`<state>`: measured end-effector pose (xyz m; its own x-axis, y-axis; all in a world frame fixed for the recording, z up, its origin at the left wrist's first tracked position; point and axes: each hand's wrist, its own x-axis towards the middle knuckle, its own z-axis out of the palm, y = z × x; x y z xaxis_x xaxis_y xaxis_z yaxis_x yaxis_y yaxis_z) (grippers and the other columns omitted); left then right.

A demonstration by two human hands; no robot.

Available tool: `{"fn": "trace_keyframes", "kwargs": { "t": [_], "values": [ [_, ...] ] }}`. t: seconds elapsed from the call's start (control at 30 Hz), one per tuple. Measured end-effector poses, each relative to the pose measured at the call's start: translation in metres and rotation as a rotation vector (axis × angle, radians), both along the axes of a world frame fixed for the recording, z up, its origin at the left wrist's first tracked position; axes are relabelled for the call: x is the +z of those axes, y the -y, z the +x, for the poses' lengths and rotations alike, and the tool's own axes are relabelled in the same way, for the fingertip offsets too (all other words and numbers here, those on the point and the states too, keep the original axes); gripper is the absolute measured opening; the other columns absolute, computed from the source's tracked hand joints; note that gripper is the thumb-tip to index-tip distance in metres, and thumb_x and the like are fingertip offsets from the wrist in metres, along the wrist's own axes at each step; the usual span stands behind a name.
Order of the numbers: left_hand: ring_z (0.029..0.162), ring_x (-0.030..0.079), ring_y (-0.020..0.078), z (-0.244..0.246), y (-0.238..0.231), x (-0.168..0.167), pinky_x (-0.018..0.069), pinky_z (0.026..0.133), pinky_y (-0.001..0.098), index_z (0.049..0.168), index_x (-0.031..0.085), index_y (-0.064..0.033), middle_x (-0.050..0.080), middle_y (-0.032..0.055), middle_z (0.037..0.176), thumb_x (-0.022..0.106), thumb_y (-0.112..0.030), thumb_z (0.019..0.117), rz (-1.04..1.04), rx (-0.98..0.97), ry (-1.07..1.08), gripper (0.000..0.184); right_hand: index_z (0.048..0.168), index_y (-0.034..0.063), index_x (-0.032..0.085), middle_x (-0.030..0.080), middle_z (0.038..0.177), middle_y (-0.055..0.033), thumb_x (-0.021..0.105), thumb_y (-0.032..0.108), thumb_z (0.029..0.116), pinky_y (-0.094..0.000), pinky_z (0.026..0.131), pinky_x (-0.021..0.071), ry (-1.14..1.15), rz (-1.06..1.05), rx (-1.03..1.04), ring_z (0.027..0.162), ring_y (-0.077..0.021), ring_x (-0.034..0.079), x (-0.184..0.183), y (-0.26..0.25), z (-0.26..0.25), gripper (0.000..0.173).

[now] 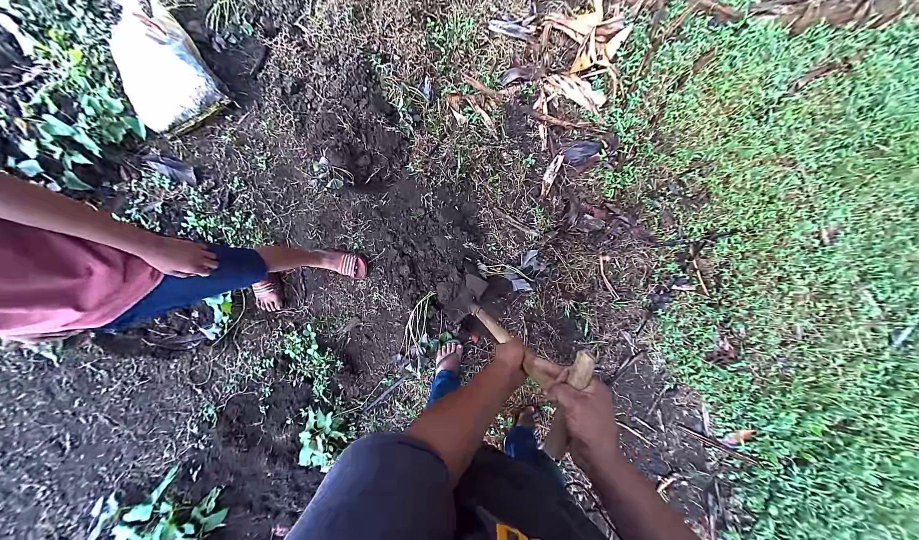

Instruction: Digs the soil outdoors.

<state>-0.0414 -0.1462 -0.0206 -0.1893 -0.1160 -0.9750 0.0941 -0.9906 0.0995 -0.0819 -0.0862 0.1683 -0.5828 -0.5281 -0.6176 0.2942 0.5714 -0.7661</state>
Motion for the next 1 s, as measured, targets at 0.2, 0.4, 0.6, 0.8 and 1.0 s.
{"fn": "trace_keyframes", "kwargs": {
  "t": [0.2, 0.4, 0.6, 0.8, 1.0],
  "values": [
    [0.087, 0.064, 0.0317, -0.042, -0.084, 0.041, 0.0554, 0.073, 0.0507, 0.131, 0.052, -0.0002, 0.062, 0.0217, 0.106, 0.054, -0.032, 0.1049, 0.0, -0.264, 0.035, 0.041, 0.092, -0.0059, 0.057, 0.075, 0.114, -0.0209, 0.055, -0.012, 0.074, -0.0395, 0.07, 0.0606, 0.016, -0.021, -0.208, 0.092, -0.0289, 0.075, 0.037, -0.102, -0.034, 0.019],
    [0.088, 0.062, 0.0304, -0.108, -0.167, 0.048, 0.0546, 0.073, 0.0491, 0.139, 0.045, -0.0012, 0.06, 0.0207, 0.108, 0.057, -0.029, 0.1027, 0.008, -0.273, 0.036, 0.047, 0.09, -0.0057, 0.059, 0.076, 0.111, -0.0192, 0.06, -0.012, 0.0699, -0.0377, 0.067, 0.0596, -0.012, -0.031, -0.275, 0.088, -0.026, 0.074, 0.036, -0.184, -0.088, 0.021],
    [0.068, 0.06, 0.023, -0.166, -0.225, 0.044, 0.0531, 0.062, 0.0427, 0.114, 0.059, 0.0, 0.062, 0.0134, 0.084, 0.055, -0.027, 0.1032, -0.094, -0.296, 0.027, 0.029, 0.098, -0.0034, 0.065, 0.078, 0.101, -0.0123, 0.064, -0.005, 0.0755, -0.039, 0.069, 0.0606, -0.005, -0.093, -0.301, 0.082, -0.0211, 0.074, -0.025, -0.237, -0.149, 0.023],
    [0.067, 0.057, 0.0206, -0.19, -0.244, 0.053, 0.0509, 0.062, 0.0414, 0.101, 0.059, -0.0034, 0.059, 0.01, 0.08, 0.052, -0.023, 0.1039, -0.124, -0.277, -0.007, 0.021, 0.098, -0.0027, 0.067, 0.077, 0.104, -0.0113, 0.071, -0.003, 0.0796, -0.0399, 0.077, 0.0617, 0.082, -0.154, -0.313, 0.091, -0.0207, 0.074, -0.029, -0.254, -0.177, 0.018],
    [0.07, 0.057, 0.0183, -0.207, -0.225, 0.073, 0.051, 0.064, 0.0395, 0.098, 0.06, -0.0044, 0.059, 0.0083, 0.081, 0.052, -0.017, 0.1041, -0.183, -0.271, 0.027, 0.017, 0.103, -0.001, 0.07, 0.075, 0.108, -0.0118, 0.072, 0.001, 0.0841, -0.0391, 0.079, 0.0609, 0.148, -0.204, -0.341, 0.094, -0.0204, 0.072, -0.024, -0.232, -0.192, 0.019]
  ]
}}
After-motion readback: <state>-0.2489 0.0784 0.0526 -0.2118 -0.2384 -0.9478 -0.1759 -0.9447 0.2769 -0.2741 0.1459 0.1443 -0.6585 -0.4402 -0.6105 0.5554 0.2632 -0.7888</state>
